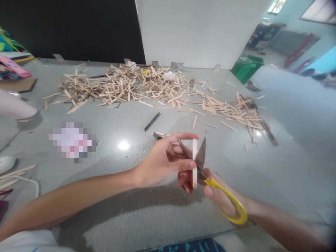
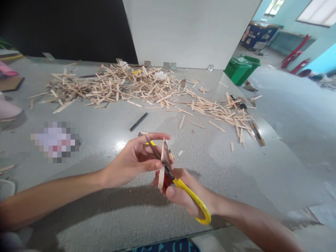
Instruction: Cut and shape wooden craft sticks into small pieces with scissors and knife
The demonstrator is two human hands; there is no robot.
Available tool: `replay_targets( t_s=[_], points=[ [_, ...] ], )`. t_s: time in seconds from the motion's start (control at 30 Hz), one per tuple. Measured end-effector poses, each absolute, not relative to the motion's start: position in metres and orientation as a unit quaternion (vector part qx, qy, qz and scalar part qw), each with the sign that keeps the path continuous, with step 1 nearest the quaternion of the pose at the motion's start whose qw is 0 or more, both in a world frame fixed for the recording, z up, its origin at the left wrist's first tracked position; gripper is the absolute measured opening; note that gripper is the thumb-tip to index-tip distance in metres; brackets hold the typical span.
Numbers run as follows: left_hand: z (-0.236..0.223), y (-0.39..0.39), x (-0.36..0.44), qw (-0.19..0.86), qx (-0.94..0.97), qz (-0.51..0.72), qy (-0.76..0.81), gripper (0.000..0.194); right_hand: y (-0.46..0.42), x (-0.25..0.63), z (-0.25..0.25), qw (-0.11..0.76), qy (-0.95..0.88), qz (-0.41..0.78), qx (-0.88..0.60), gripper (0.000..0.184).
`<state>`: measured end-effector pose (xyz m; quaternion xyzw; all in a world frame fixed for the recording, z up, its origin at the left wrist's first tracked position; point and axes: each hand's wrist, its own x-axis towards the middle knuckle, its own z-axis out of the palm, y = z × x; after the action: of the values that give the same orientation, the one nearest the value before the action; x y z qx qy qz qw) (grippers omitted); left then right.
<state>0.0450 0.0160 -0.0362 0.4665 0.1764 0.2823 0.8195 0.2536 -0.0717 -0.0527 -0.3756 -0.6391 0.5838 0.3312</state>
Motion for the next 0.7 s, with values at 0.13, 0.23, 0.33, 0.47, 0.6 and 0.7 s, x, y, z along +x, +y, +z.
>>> replay_targets(
  t_s=[0.13, 0.23, 0.33, 0.47, 0.6, 0.7],
  points=[
    [-0.0365, 0.0156, 0.0453, 0.823, 0.461, 0.291, 0.157, 0.058, -0.0694, 0.2510, -0.0522, 0.356, -0.622, 0.621, -0.317, 0.052],
    [-0.0388, 0.0159, 0.0454, 0.820, 0.463, 0.294, 0.163, 0.059, -0.0681, 0.2495, -0.0543, 0.374, -0.617, 0.620, -0.307, 0.048],
    [-0.0413, 0.0165, 0.0451, 0.814, 0.473, 0.291, 0.170, 0.059, -0.0676, 0.2492, -0.0565, 0.377, -0.614, 0.622, -0.306, 0.049],
    [-0.0441, 0.0164, 0.0448, 0.811, 0.479, 0.294, 0.163, 0.054, -0.0678, 0.2492, -0.0561, 0.374, -0.607, 0.635, -0.300, 0.050],
    [-0.0449, 0.0161, 0.0444, 0.808, 0.478, 0.302, 0.166, 0.055, -0.0676, 0.2494, -0.0535, 0.364, -0.601, 0.644, -0.302, 0.054],
    [-0.0438, 0.0162, 0.0445, 0.810, 0.473, 0.300, 0.172, 0.058, -0.0677, 0.2501, -0.0533, 0.370, -0.604, 0.633, -0.312, 0.051]
  ],
)
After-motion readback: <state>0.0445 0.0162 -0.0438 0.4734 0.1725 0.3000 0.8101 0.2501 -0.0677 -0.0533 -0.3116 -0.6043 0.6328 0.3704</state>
